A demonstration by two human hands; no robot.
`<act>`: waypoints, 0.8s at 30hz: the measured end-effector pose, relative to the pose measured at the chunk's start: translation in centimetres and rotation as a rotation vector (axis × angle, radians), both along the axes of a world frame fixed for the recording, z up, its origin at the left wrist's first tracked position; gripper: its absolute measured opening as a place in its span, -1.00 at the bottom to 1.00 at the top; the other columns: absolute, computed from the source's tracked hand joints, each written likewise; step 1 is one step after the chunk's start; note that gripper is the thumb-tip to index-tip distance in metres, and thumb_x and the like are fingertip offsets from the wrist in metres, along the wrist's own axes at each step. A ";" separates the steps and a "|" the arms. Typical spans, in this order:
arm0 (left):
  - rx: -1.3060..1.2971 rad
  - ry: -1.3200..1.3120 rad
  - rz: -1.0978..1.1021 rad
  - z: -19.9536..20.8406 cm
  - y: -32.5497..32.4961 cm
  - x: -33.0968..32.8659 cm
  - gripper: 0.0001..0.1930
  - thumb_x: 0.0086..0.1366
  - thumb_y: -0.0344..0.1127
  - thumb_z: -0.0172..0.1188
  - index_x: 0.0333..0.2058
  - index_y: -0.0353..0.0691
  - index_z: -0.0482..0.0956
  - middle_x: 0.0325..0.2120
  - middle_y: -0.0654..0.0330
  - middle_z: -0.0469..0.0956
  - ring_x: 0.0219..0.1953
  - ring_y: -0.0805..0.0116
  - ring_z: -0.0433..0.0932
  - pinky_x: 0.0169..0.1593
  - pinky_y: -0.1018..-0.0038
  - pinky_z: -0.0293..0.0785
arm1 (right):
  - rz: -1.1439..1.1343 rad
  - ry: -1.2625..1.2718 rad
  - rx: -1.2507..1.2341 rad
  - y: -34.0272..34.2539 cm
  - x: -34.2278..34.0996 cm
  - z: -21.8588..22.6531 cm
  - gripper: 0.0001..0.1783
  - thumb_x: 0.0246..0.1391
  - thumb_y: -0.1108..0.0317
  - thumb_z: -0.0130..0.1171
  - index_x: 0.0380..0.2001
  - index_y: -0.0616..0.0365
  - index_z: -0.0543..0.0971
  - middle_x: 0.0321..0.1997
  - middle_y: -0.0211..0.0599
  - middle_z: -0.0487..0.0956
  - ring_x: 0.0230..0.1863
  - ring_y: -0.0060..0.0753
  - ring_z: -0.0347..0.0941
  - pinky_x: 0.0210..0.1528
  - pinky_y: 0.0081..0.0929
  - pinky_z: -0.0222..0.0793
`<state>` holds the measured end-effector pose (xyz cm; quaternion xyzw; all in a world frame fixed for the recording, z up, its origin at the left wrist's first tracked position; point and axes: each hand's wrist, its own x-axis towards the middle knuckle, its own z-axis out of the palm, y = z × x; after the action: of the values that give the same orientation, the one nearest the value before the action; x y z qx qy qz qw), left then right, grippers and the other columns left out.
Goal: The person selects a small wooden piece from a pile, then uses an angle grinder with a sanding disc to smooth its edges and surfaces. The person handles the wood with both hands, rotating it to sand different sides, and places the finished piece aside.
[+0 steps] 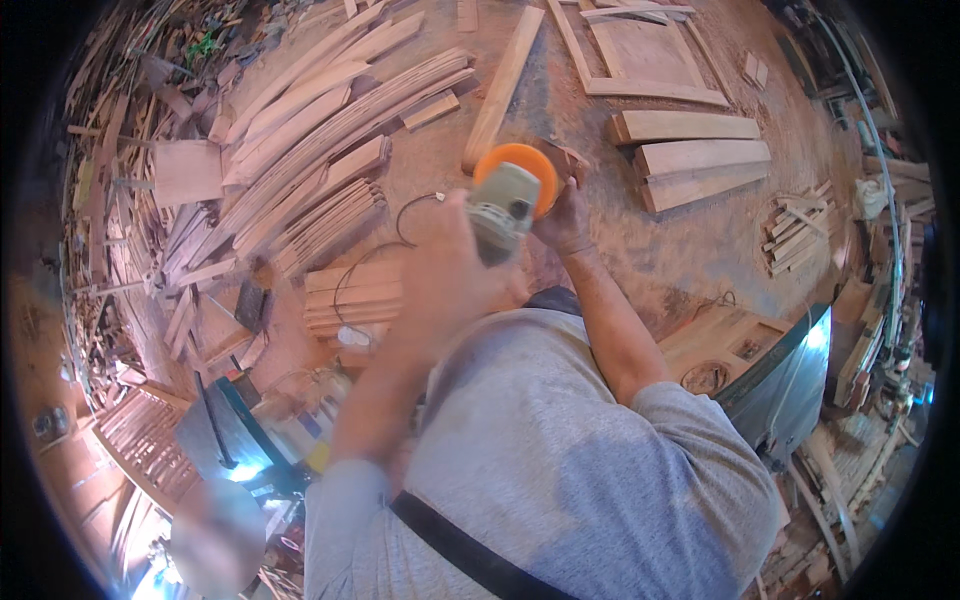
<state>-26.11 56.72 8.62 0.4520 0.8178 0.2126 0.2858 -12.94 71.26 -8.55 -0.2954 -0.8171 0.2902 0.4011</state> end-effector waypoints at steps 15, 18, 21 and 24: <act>0.205 0.265 -0.178 -0.7 2.5 1.0 -0.12 0.09 0.06 0.43 0.25 -0.22 0.17 -0.05 -0.16 0.58 -0.05 -0.12 0.63 0.00 0.09 0.54 | -0.046 -0.062 0.223 2.6 0.4 -0.4 -0.15 -0.26 0.22 0.56 0.11 0.22 0.36 0.12 0.10 0.34 0.15 0.18 0.29 0.17 0.02 0.33; 0.169 0.172 -0.004 -0.1 3.2 0.7 -0.15 0.08 0.00 0.46 0.23 -0.19 0.20 -0.08 -0.14 0.60 -0.04 -0.12 0.63 0.00 0.11 0.54 | -0.172 -0.044 0.267 3.7 0.5 -1.7 -0.19 -0.26 0.20 0.57 0.08 0.23 0.45 0.12 0.05 0.36 0.16 0.20 0.30 0.18 0.01 0.32; 0.130 0.102 0.196 -0.4 2.9 -3.1 -0.18 0.03 -0.13 0.51 0.19 -0.21 0.27 -0.10 -0.12 0.62 -0.03 -0.06 0.64 0.04 0.15 0.53 | -0.110 -0.032 0.010 3.0 0.1 2.7 -0.21 -0.27 0.15 0.57 0.07 0.21 0.51 0.09 0.01 0.38 0.18 0.16 0.31 0.20 -0.03 0.31; 0.273 -0.037 0.337 -0.7 0.5 -5.4 -0.15 0.01 -0.13 0.52 0.19 -0.32 0.26 -0.06 -0.21 0.59 -0.01 -0.15 0.61 0.06 0.16 0.52 | -0.061 -0.166 0.066 5.3 1.1 1.4 -0.16 -0.28 0.09 0.58 0.10 0.19 0.49 0.13 -0.02 0.42 0.20 0.10 0.32 0.27 -0.07 0.24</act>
<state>-31.55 57.19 7.91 0.3395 0.8399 0.3746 0.1973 -11.83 76.53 -7.13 -0.3300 -0.8472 0.2252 0.3501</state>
